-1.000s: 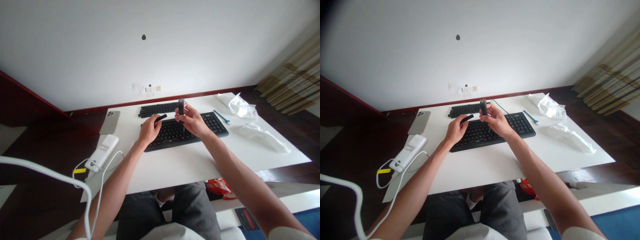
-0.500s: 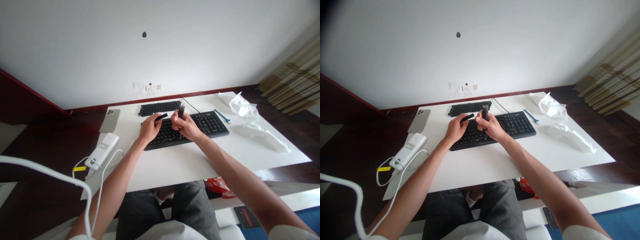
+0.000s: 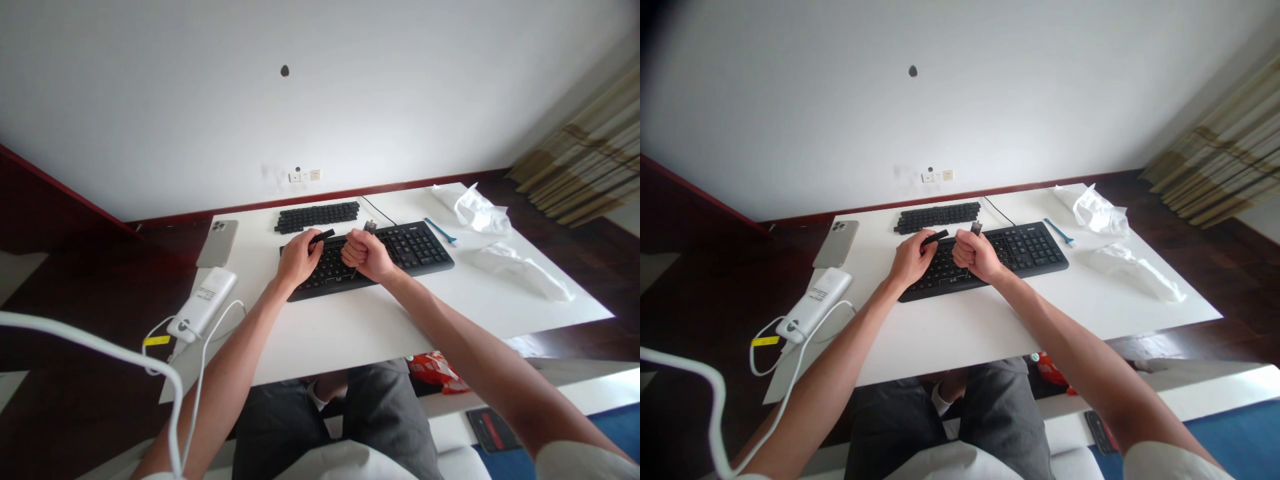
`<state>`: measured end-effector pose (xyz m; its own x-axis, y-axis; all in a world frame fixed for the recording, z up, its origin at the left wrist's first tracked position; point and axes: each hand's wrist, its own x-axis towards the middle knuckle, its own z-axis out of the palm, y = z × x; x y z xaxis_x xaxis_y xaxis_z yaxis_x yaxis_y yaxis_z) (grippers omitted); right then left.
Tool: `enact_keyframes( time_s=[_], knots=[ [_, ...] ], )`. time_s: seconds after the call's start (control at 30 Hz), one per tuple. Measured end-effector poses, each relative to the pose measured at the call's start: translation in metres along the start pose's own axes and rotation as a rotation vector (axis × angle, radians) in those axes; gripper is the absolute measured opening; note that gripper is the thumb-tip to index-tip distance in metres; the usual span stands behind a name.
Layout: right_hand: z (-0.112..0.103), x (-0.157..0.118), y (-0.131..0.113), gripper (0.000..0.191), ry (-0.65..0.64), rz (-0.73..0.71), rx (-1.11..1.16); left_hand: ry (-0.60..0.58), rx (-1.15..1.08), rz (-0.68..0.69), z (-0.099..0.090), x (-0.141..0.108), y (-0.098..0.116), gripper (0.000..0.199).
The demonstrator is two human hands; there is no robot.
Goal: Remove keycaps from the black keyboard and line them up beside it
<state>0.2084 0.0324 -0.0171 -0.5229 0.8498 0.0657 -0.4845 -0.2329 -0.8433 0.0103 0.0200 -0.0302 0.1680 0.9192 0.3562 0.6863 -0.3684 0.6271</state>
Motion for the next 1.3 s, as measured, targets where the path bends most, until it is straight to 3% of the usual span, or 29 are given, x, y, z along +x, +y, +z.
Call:
enact_keyframes(
  time_s=[0.33,0.67,0.83,1.3],
  knots=[
    [0.001,0.000,0.010,0.059,-0.088,-0.025,-0.120,-0.021,0.043,-0.006,0.000,0.000,-0.001,0.020],
    [0.004,-0.003,-0.003,0.062,0.021,-0.037,-0.047,-0.012,-0.004,-0.011,0.000,0.000,0.001,0.019],
    [0.002,-0.001,0.001,0.060,-0.007,-0.048,-0.047,-0.014,0.009,0.002,0.000,0.000,0.001,0.018],
    [0.002,-0.004,0.011,0.057,-0.087,-0.095,-0.359,-0.017,0.048,-0.015,0.001,0.000,-0.001,0.021]
  ],
)
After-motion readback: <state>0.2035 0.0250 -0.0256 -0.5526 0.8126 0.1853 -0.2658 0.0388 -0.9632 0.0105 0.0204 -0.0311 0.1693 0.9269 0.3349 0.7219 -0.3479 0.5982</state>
